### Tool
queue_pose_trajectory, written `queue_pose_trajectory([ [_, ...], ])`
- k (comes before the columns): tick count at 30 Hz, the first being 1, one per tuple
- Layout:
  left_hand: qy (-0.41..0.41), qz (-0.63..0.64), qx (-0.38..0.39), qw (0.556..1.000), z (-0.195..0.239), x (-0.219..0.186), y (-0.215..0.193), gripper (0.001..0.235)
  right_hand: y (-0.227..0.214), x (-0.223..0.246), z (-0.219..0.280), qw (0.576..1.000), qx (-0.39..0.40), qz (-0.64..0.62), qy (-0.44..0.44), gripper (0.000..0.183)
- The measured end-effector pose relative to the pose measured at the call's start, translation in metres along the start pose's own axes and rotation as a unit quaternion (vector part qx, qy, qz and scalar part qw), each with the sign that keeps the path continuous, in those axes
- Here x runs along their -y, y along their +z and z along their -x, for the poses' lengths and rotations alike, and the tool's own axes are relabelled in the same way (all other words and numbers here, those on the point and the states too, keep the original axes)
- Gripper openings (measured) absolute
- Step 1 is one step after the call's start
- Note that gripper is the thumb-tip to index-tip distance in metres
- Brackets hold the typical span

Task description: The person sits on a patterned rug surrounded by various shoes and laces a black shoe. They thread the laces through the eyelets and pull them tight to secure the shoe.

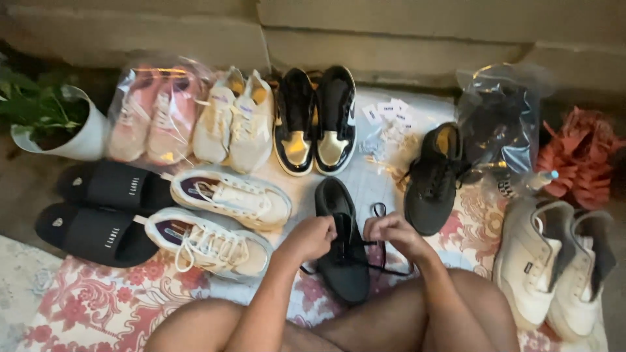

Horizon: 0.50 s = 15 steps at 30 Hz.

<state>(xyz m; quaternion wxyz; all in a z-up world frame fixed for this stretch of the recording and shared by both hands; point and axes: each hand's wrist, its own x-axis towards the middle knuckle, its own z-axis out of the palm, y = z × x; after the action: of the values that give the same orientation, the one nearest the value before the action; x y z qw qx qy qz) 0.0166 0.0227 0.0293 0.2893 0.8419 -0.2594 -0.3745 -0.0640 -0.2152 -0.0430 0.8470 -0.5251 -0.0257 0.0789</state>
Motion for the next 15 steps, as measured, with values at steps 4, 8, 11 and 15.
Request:
queue_pose_trajectory([
  [4, 0.004, -0.047, -0.003, 0.999, -0.011, 0.008, 0.008, 0.023, 0.007, 0.014, -0.003, 0.997, 0.024, 0.065, -0.018, 0.02],
  [8, -0.014, -0.099, 0.008, 0.995, -0.017, 0.016, 0.014, 0.02, 0.029, 0.041, -0.006, 0.989, 0.047, 0.14, 0.017, 0.026],
  [11, -0.033, -0.108, 0.009, 0.994, -0.011, 0.017, 0.008, 0.017, 0.029, 0.042, -0.007, 0.975, 0.059, 0.212, 0.023, 0.03],
  [15, -0.045, -0.142, 0.01, 0.989, -0.007, 0.022, 0.001, 0.015, 0.019, 0.026, -0.002, 0.957, 0.037, 0.284, 0.039, 0.036],
])
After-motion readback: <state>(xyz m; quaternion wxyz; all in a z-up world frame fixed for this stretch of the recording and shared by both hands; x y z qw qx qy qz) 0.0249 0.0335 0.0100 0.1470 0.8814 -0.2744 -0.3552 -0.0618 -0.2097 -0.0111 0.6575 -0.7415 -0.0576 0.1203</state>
